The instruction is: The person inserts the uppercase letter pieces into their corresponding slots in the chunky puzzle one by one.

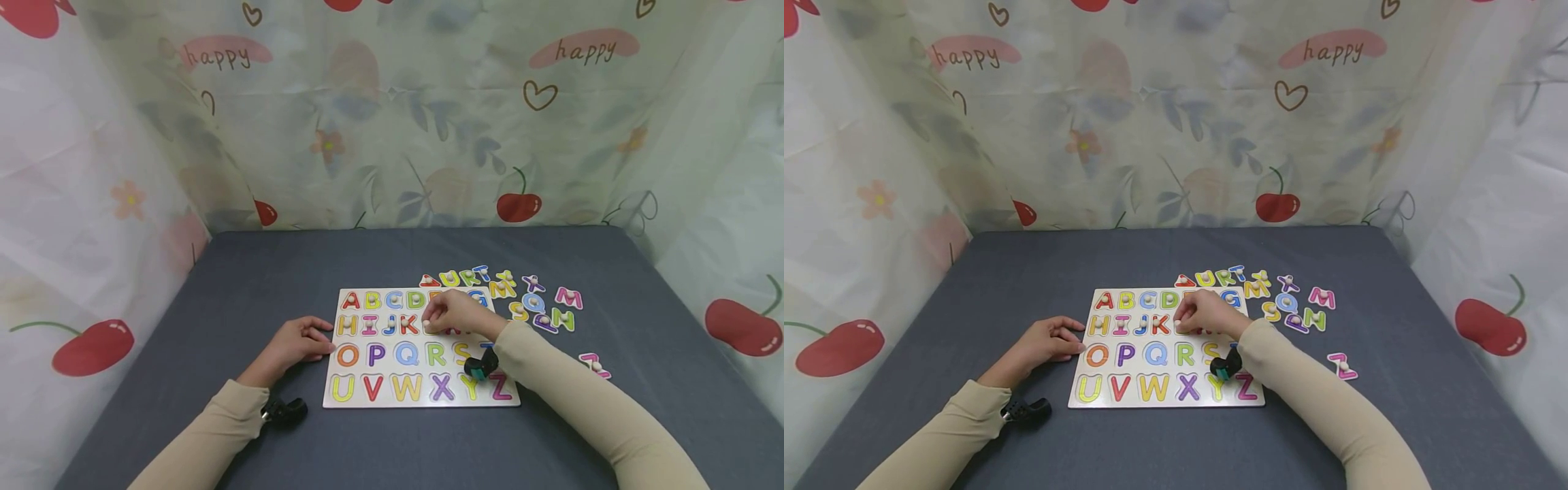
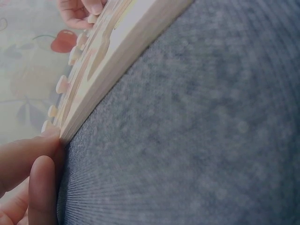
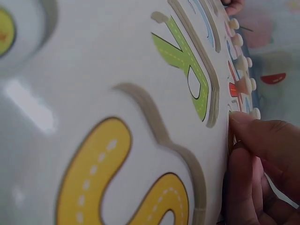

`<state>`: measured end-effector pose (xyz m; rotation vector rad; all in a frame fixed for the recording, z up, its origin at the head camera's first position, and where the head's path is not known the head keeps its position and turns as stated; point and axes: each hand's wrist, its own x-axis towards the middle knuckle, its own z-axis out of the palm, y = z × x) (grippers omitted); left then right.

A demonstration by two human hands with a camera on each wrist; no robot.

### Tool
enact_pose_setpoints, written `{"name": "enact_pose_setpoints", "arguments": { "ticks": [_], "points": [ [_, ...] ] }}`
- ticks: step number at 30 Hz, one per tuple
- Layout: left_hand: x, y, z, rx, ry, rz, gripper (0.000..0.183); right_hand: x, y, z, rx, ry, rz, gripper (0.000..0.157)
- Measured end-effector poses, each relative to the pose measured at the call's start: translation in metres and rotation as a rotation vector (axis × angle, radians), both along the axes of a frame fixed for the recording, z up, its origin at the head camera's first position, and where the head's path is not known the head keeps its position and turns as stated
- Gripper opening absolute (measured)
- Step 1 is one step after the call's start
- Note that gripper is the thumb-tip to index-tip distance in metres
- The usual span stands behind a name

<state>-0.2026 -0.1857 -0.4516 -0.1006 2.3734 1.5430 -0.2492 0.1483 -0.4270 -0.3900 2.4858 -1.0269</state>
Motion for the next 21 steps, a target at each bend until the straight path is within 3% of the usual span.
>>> {"name": "enact_pose_setpoints", "arguments": {
  "ticks": [12, 21],
  "points": [
    [0.0005, 0.0001, -0.0004, 0.009, 0.002, -0.007, 0.046, -0.0001, 0.0014, 0.0005, 0.003, -0.017, 0.007, 0.014],
    [0.0003, 0.0001, -0.0008, 0.012, 0.001, -0.006, 0.046, 0.0029, 0.0073, -0.0001, -0.070, 0.005, 0.022, 0.017]
  ]
}}
